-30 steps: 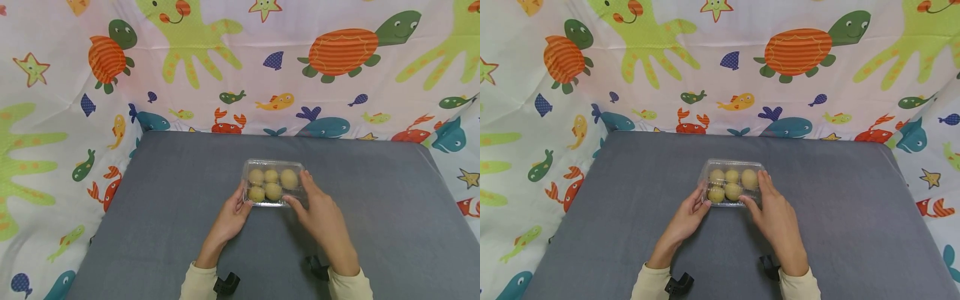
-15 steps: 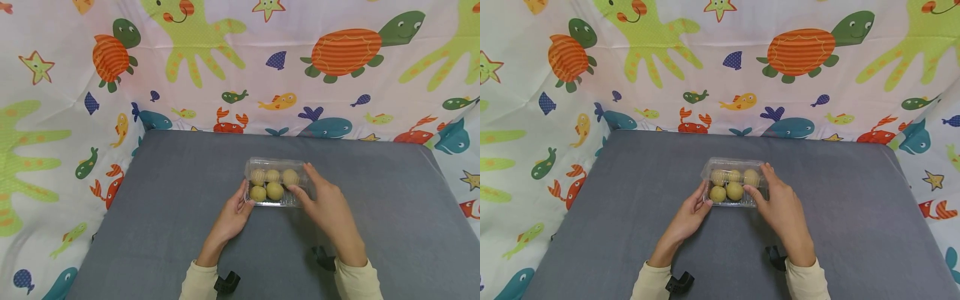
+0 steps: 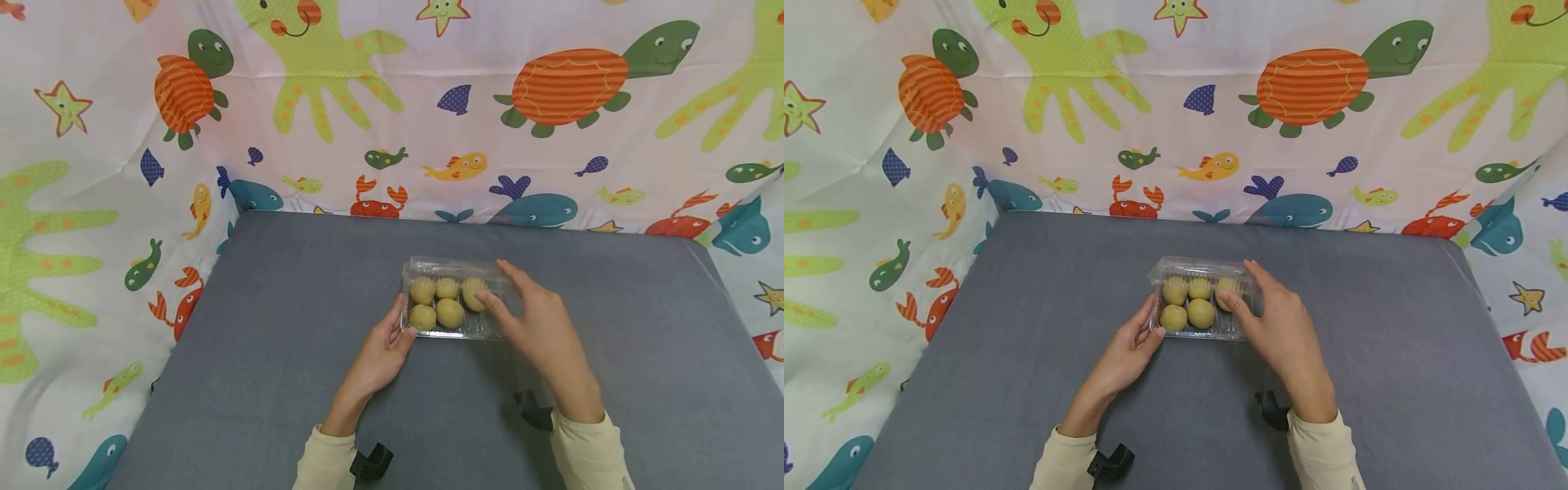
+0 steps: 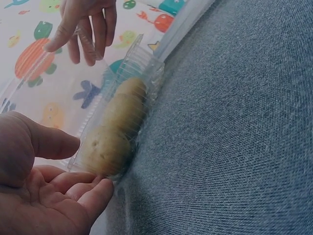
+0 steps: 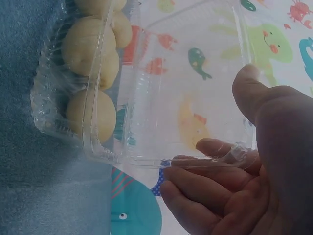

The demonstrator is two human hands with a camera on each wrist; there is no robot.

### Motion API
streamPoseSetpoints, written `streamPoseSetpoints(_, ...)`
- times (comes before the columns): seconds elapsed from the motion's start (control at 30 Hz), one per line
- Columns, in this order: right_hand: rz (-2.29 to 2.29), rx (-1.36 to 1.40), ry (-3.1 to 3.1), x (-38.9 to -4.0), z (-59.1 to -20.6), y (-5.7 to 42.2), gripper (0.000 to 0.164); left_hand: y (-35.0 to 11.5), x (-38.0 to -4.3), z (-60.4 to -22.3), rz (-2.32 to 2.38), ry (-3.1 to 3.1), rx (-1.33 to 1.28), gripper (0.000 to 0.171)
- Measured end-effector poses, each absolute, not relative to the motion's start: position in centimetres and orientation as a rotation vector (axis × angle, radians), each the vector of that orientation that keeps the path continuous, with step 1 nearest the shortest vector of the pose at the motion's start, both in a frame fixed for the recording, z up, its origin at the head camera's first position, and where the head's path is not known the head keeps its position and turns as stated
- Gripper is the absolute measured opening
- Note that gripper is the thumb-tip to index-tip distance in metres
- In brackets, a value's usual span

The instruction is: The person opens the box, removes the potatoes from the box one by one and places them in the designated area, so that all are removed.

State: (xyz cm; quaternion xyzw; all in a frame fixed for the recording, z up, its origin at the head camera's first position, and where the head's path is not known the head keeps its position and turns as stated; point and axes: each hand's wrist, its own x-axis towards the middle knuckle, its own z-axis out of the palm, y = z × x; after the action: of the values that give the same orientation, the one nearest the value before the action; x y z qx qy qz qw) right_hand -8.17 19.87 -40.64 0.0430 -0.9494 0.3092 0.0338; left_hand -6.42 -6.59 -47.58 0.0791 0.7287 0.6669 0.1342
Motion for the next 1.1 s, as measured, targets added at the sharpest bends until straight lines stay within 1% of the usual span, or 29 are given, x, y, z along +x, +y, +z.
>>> streamPoseSetpoints(0.37, 0.980, 0.174, -2.890, -9.5, -40.1, 20.2, 0.074, -6.7, -6.4, -47.5, 1.939, 2.107, 0.234, 0.070)
streamPoseSetpoints(0.63, 0.923, 0.300, -2.827, -10.3, -40.0, 20.4, 0.055, -6.9, -6.5, -47.6, 1.927, 2.105, 0.232, 0.070)
streamPoseSetpoints(0.77, 0.880, 0.364, -2.764, -10.8, -40.0, 20.6, 0.052, -6.9, -6.5, -47.6, 1.925, 2.109, 0.227, 0.070)
streamPoseSetpoints(1.1, 0.950, 0.220, -2.763, -11.7, -39.8, 21.5, 0.040, -6.7, -6.4, -47.7, 1.949, 2.089, 0.233, 0.069)
